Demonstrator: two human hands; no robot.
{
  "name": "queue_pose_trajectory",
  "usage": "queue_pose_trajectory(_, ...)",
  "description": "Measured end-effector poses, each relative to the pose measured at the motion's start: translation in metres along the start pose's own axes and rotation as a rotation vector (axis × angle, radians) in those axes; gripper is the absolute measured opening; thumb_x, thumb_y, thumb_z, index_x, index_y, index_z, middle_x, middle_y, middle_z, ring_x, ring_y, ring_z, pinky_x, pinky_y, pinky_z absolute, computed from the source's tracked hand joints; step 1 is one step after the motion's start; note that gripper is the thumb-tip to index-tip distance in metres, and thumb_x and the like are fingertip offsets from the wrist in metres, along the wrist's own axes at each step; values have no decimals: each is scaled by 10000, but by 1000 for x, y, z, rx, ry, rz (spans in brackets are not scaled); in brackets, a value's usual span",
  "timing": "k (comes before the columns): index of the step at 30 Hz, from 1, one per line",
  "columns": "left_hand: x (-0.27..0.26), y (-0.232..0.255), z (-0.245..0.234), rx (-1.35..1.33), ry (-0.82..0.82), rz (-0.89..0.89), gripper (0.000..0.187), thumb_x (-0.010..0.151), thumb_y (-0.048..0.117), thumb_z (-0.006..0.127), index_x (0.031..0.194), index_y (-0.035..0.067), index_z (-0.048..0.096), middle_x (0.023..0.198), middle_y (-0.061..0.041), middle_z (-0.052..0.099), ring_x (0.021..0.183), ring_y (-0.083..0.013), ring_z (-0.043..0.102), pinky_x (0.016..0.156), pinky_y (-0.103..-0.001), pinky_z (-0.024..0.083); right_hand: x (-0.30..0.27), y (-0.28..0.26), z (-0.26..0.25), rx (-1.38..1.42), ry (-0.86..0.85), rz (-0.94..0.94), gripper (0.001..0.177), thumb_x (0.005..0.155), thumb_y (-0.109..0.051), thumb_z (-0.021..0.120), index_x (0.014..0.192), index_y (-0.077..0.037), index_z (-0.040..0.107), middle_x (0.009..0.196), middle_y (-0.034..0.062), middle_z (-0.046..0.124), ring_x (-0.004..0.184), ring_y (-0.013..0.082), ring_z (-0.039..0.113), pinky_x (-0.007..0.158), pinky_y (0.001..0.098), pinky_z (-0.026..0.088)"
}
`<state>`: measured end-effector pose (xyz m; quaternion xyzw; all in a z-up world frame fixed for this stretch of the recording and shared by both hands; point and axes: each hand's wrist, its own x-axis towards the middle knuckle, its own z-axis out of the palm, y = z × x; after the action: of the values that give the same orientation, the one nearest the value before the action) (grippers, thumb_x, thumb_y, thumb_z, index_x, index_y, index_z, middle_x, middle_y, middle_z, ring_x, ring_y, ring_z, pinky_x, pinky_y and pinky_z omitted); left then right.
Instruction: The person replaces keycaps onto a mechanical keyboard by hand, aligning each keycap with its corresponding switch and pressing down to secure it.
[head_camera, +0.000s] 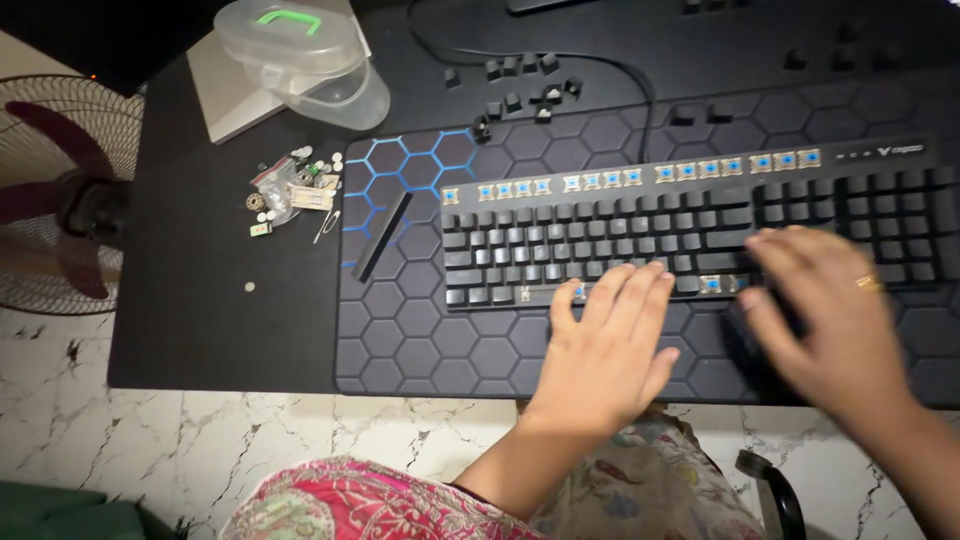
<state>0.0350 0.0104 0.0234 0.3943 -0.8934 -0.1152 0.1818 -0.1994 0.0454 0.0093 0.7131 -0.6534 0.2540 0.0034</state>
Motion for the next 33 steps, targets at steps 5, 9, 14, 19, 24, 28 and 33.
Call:
queue_pose_trajectory(5, -16, -18, -12, 28, 14, -60, 674, 876, 368, 697, 1445, 58, 514, 1487, -53, 519, 1401, -232, 438, 1135, -578, 287, 0, -35, 16, -55, -81, -25, 610, 892, -298, 655, 1398, 28, 557, 1435, 209, 541, 1386, 389, 478, 1178, 494, 368)
queue_pose_trajectory(9, -17, -22, -15, 37, 39, -77, 680, 871, 357, 698, 1450, 53, 510, 1470, -50, 528, 1394, -235, 442, 1131, -578, 284, -3, -35, 19, -154, -98, -24, 639, 903, -361, 652, 1414, 13, 567, 1457, 183, 550, 1415, 359, 475, 1223, 507, 352)
queue_pose_trajectory(14, -17, -18, -15, 16, 68, -60, 664, 882, 347, 700, 1449, 58, 512, 1469, -53, 530, 1395, -239, 445, 1137, -580, 280, -8, -19, 11, -87, -49, -9, 554, 949, -350, 639, 1430, -79, 596, 1468, 118, 586, 1433, 332, 491, 1221, 511, 344)
queue_pose_trajectory(19, -18, -21, -15, -9, 61, -75, 661, 873, 339, 703, 1439, 55, 516, 1454, -59, 533, 1388, -242, 447, 1133, -580, 284, -18, -24, 20, -237, -50, 12, 408, 1000, -358, 663, 1359, -163, 677, 1401, -9, 639, 1338, 240, 520, 1171, 425, 334)
queue_pose_trajectory(24, -17, -22, -16, -31, 81, -68, 648, 879, 334, 706, 1433, 55, 520, 1447, -60, 535, 1386, -242, 449, 1134, -580, 287, -7, -38, 14, -210, 4, -2, 346, 952, -347, 639, 1229, -153, 715, 1387, 16, 630, 1327, 283, 513, 1131, 476, 303)
queue_pose_trajectory(28, -11, -24, -18, -38, 100, -32, 644, 880, 329, 711, 1433, 55, 525, 1451, -59, 536, 1386, -244, 450, 1136, -580, 289, 3, -32, 6, -209, -57, 42, 364, 968, -348, 594, 1280, -186, 685, 1383, 6, 622, 1369, 273, 502, 1160, 508, 275)
queue_pose_trajectory(33, 4, -25, -18, -66, 133, 7, 668, 860, 325, 717, 1439, 52, 526, 1452, -67, 538, 1389, -245, 455, 1133, -579, 295, -5, -31, 22, -193, -103, 70, 527, 960, -405, 586, 1427, -160, 596, 1468, 31, 578, 1338, 253, 502, 1164, 500, 267)
